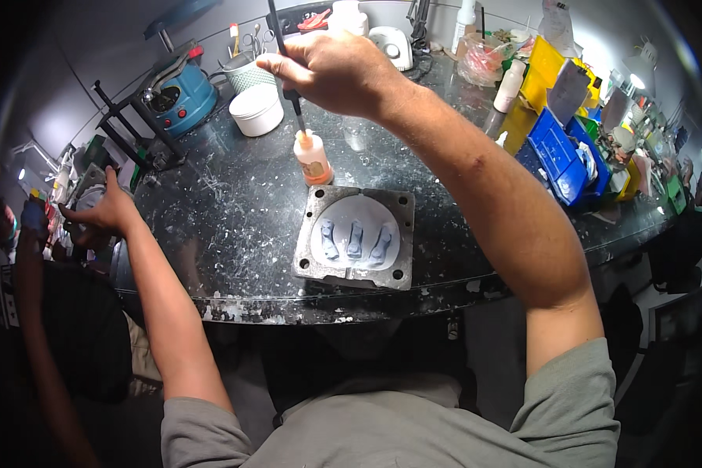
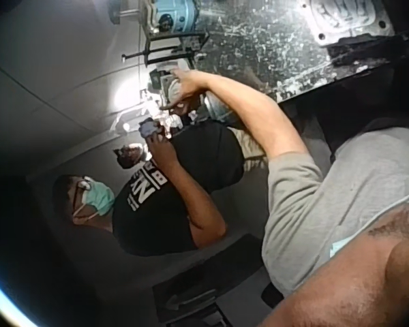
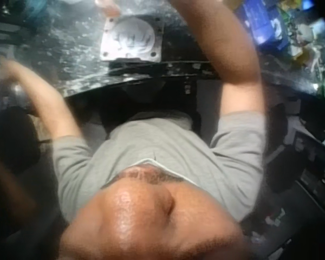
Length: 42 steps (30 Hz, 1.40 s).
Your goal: The person applies liquid to a dental mold using a brush, blows air onto the mold with an air nozzle, places artificial teeth into the mold cavities by hand, and applies liquid from a bottle onto the molds using a brush tool.
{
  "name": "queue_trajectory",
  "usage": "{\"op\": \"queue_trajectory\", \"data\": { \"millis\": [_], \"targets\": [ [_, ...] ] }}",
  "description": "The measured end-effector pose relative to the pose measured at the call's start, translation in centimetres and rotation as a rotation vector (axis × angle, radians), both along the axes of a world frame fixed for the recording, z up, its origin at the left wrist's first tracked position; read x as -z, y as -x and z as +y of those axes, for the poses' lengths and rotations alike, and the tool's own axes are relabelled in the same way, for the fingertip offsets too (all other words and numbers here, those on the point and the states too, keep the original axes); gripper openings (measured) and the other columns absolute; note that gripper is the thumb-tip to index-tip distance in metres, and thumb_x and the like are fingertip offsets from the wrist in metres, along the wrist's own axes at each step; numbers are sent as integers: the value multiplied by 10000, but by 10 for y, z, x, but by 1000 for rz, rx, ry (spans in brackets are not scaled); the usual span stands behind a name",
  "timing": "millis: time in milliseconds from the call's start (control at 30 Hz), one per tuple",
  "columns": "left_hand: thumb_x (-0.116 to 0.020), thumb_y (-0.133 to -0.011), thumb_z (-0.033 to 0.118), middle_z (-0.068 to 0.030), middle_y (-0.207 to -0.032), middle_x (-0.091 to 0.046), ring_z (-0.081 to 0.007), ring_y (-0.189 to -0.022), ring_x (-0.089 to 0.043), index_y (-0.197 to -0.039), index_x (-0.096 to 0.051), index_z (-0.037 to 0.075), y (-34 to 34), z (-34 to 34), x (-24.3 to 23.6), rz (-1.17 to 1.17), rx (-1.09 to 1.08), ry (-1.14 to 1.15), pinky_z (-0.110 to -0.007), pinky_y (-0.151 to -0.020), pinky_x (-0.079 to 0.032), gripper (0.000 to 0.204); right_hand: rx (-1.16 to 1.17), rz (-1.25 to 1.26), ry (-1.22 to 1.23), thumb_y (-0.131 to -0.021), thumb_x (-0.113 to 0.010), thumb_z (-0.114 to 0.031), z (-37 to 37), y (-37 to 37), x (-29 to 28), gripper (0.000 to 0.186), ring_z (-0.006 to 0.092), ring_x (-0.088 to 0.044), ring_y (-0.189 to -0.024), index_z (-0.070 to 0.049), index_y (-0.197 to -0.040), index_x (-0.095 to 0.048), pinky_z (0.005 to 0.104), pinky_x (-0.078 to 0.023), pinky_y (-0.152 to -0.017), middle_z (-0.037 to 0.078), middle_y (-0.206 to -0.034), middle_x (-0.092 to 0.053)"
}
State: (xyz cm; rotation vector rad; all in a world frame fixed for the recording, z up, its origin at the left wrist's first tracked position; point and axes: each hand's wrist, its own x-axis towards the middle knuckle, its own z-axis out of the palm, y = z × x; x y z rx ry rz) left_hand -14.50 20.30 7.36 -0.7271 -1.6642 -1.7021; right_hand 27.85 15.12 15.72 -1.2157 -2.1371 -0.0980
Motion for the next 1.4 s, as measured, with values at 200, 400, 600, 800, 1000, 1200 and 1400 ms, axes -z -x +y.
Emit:
{"op": "queue_trajectory", "data": {
  "millis": [200, 400, 600, 800, 1000, 1200, 1400],
  "targets": [
    [-1005, -587, 420, -313, -1492, -397, -469, -1377, -374, -1550, -271, 28, -5, -6, -6, -112, -116, 66, -569, -1164, -302, 1273, -33, -152, -155, -1027, -565, -468, 0, 5, 27, 434, 322, -735, -770, -90, -926, -752, 439, -593, -723, 143, -792, -732],
    [-1009, -592, 397, -253, -1520, -409, -426, -1403, -405, -1519, -289, -12, 5, -6, -7, 57, -122, -29, -533, -1184, -303, 1243, -14, -49, -208, -1028, -556, -472, 5, -6, 46, 446, 326, -725, -816, -58, -948, -702, 430, -591, -726, 138, -829, -726],
    [-1005, -607, 352, -282, -1552, -346, -411, -1424, -383, -1543, -258, -22, 10, -3, -5, 181, 71, -159, -498, -1207, -293, 1254, -46, 0, -48, -1022, -567, -453, -4, -11, 55, 417, 338, -728, -805, -82, -932, -735, 451, -598, -724, 123, -848, -730],
    [-1027, -576, 354, -262, -1523, -392, -407, -1409, -429, -1520, -258, -47, 21, -1, -5, 269, 22, -188, -506, -1212, -307, 1282, -32, 126, -28, -1024, -560, -476, -2, -14, 51, 430, 349, -729, -798, -93, -948, -739, 455, -588, -725, 150, -843, -731],
    [-1035, -546, 379, -249, -1524, -398, -420, -1396, -442, -1527, -272, -26, 29, 0, -5, 242, -10, -180, -548, -1190, -310, 1307, -24, 30, -40, -1021, -543, -515, 0, -17, 54, 463, 355, -726, -831, -104, -967, -750, 467, -585, -751, 140, -866, -745],
    [-1023, -572, 301, -232, -1520, -432, -432, -1401, -434, -1535, -286, 11, 23, -8, -10, 272, -46, -198, -564, -1183, -296, 1246, -45, 87, 0, -1019, -575, -488, 1, -18, 59, 440, 335, -730, -791, -92, -956, -757, 435, -593, -734, 149, -816, -737],
    [-1029, -553, 309, -200, -1478, -468, -456, -1362, -434, -1501, -325, 41, 18, -14, -11, 152, 34, -238, -579, -1146, -309, 1212, -8, 120, 45, -1034, -552, -497, -1, -23, 55, 475, 308, -741, -803, -75, -954, -756, 421, -593, -730, 147, -811, -738]
  ]
}}
